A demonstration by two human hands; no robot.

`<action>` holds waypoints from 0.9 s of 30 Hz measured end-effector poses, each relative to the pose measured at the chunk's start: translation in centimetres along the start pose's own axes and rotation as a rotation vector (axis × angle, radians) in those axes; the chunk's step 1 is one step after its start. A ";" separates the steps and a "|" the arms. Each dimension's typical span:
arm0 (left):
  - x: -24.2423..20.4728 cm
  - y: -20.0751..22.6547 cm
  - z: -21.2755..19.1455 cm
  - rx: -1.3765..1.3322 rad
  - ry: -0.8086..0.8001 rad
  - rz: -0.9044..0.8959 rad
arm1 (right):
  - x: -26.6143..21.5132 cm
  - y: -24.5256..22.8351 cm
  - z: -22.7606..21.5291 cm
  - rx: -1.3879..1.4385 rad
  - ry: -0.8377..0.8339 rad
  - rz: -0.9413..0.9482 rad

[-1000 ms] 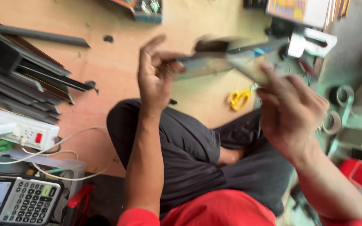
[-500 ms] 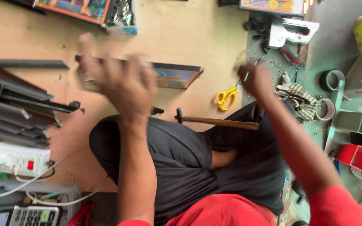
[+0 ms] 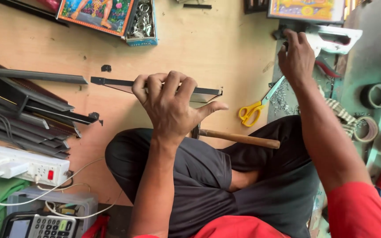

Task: The recorder is assembling and finishing picture frames, inserting small pins or nails into the back of frames to secure the pictures.

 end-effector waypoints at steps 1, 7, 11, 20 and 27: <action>0.2 0.1 0.1 -0.002 0.009 -0.001 | -0.5 -1.4 -1.5 -0.005 0.006 -0.005; -0.6 0.1 -0.2 0.008 0.077 -0.007 | -3.9 -15.6 -11.3 0.474 -0.055 0.027; -0.3 0.2 -0.8 -0.050 0.077 -0.015 | -4.6 -21.7 -16.2 1.323 -0.084 0.021; -0.9 -0.4 -1.1 -0.128 0.110 -0.002 | -5.7 -26.1 -20.1 0.637 -0.022 -0.308; -1.3 -0.7 -0.5 -0.141 0.043 -0.003 | -4.7 -27.9 -20.4 0.598 -0.073 -0.492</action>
Point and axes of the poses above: each hand's wrist, its own x-axis towards the middle knuckle, its own z-axis out of the palm, y = z × x, the point moved 8 cm from there along x, towards the middle knuckle, and after that the axes turned 3 degrees about z, right-handed, at the moved point
